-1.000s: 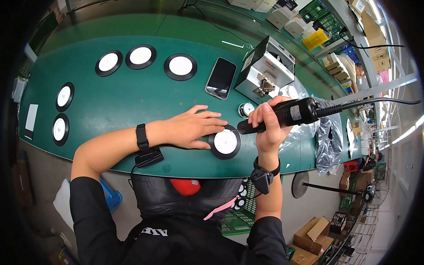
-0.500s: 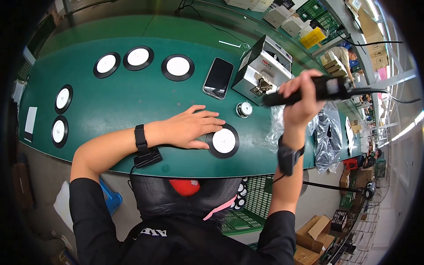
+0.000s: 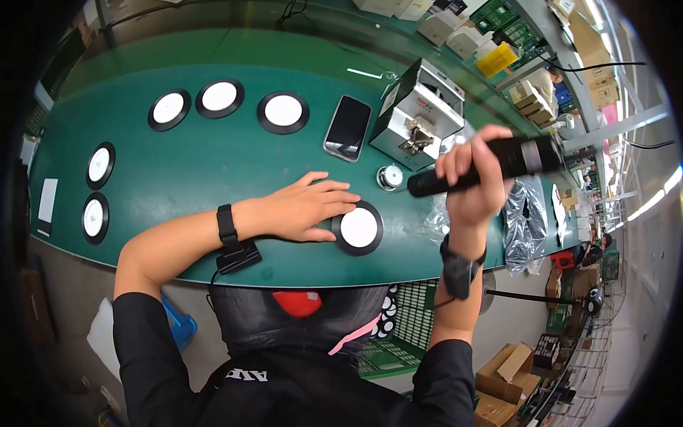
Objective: The person trims a white disc with shears, picks up a power tool to drive screws into several circular components, and then removes a stack of black rings from a bag.
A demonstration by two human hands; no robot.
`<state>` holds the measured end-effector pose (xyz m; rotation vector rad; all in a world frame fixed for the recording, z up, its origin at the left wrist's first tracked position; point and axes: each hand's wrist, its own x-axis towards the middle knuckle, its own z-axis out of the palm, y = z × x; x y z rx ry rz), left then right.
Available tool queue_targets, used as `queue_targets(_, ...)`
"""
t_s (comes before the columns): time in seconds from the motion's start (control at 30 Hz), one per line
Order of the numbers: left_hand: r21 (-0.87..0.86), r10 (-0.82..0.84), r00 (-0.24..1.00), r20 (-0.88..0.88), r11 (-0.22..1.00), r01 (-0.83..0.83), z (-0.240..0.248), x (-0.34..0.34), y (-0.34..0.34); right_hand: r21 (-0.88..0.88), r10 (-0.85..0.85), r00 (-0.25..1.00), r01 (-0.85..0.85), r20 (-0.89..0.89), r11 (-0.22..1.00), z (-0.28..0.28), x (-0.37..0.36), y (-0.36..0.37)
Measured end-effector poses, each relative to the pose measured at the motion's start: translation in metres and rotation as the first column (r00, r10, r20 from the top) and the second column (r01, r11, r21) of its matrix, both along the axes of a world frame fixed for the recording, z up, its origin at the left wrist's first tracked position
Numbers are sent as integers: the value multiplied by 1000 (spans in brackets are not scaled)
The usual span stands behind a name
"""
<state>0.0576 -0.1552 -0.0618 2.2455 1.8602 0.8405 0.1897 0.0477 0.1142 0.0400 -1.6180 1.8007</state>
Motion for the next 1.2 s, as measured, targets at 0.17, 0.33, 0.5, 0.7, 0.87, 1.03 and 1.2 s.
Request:
queue_targets(0.17,-13,2,1000,-2,1000,-2,0,-1,3,121,77,997,-73,-27,990,-37,20,-58)
queue_targets(0.33,-2,5,1000,-2,1000,-5,1,0,2,163,111,994,-109,-5,981,-53,17,-68)
queue_targets(0.5,-15,10,1000,-4,1000,-10,3,0,1,162,114,992,-122,61,979,-62,11,-66)
queue_targets(0.7,-9,19,1000,8,1000,-19,3,0,1,124,142,987,-150,75,981,-65,10,-62)
queue_targets(0.87,-7,9,1000,6,1000,-9,3,0,1,175,131,989,-140,62,975,-65,12,-64)
queue_targets(1.03,3,8,1000,13,1000,-9,1,-1,1,200,110,992,-121,68,972,-62,13,-67)
queue_targets(1.2,16,0,1000,3,1000,0,0,0,3,190,104,992,-115,65,975,-60,21,-65)
